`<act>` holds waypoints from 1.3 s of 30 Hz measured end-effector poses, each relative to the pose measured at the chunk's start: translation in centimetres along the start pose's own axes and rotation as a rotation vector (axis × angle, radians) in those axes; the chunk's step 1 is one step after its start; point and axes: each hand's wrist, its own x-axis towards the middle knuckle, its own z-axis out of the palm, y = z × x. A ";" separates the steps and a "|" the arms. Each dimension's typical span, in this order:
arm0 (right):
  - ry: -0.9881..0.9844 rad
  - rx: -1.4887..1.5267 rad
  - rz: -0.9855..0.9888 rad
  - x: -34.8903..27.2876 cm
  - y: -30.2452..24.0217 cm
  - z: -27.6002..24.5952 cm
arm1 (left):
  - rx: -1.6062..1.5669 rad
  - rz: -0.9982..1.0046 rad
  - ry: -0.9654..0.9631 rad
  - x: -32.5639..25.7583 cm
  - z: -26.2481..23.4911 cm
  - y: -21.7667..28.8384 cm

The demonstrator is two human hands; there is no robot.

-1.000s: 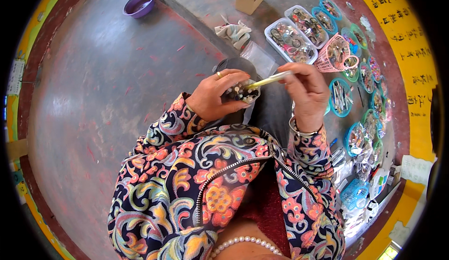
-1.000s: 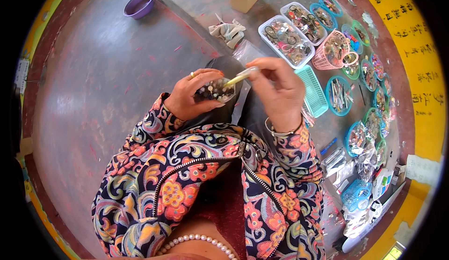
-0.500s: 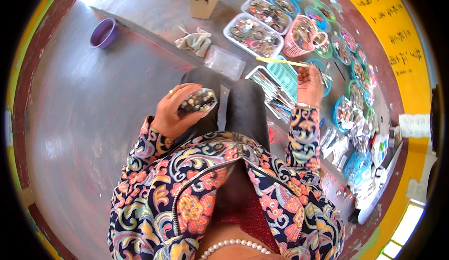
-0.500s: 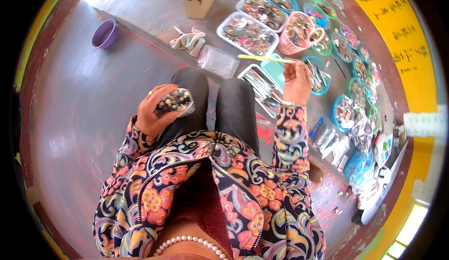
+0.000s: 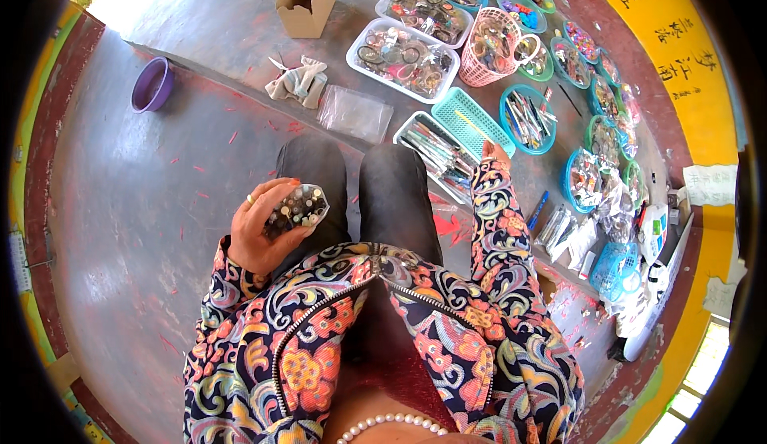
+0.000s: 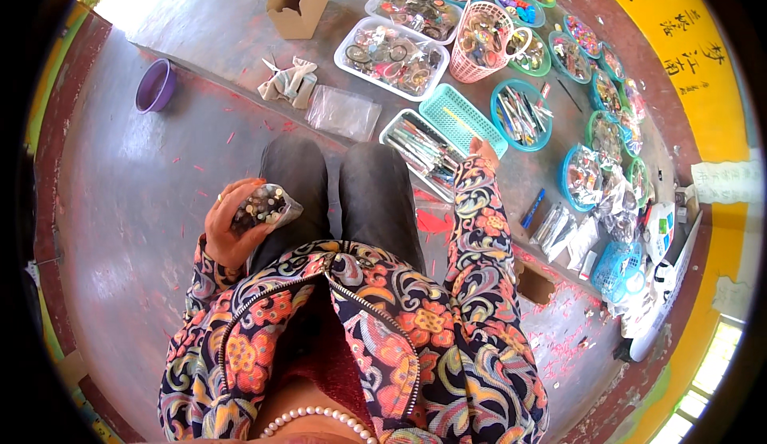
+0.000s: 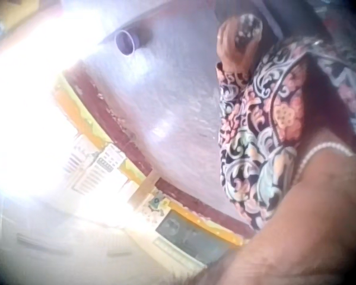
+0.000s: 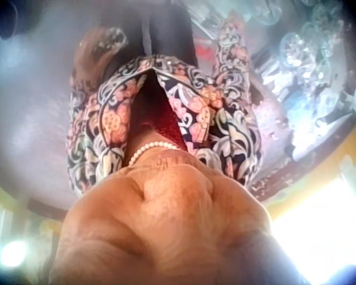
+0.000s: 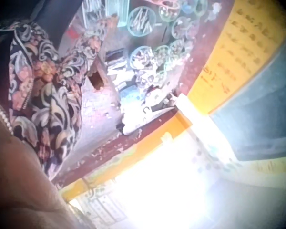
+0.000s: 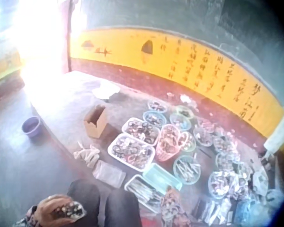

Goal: The person sits on the floor and organizes craft supplies. They pick up small cylindrical items from a container, place them into a plastic bag, and then put the bag into a basket. They also handle small sticks and other items from various containers.

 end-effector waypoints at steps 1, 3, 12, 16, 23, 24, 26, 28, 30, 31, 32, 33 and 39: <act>-0.118 -0.094 -0.076 0.7 0.1 -0.3 | -0.005 0.004 -0.004 0.3 0.0 0.1; 0.002 0.053 0.090 0.6 -1.0 2.0 | -0.014 -0.007 -0.006 0.2 0.3 0.0; -0.546 -0.246 0.153 -10.7 -0.2 10.0 | -0.006 0.064 -0.013 -1.1 -0.6 -1.3; -0.818 -0.459 0.052 -23.1 -0.2 15.0 | -0.079 0.082 0.028 -2.6 -0.6 -2.7; -1.481 -0.833 -0.440 -39.2 -2.2 17.5 | -0.394 -0.035 0.160 -3.8 1.2 -3.5; -1.525 -0.899 -0.586 -40.4 -2.4 17.8 | -0.334 0.003 0.152 -3.8 1.2 -3.7; -1.562 -0.933 -0.781 -41.7 -1.7 17.9 | -0.267 -0.025 0.145 -4.1 1.0 -3.8; -1.539 -1.009 -0.999 -41.7 -1.0 17.8 | -0.243 -0.030 0.143 -4.2 1.1 -3.9; -1.515 -1.044 -1.088 -41.8 -0.6 17.5 | -0.262 -0.012 0.149 -4.1 1.5 -4.0; -1.514 -1.044 -1.127 -42.0 -0.7 17.6 | -0.265 -0.014 0.149 -4.2 1.4 -3.9; -1.512 -1.045 -1.167 -42.1 -0.8 17.6 | -0.274 -0.014 0.146 -4.1 1.2 -3.8; -1.508 -1.045 -1.207 -42.3 -1.0 17.6 | -0.283 -0.014 0.142 -4.1 1.1 -3.8; -1.342 -0.830 -1.058 -44.7 -4.6 17.5 | -0.273 -0.056 0.105 -4.2 0.2 -3.2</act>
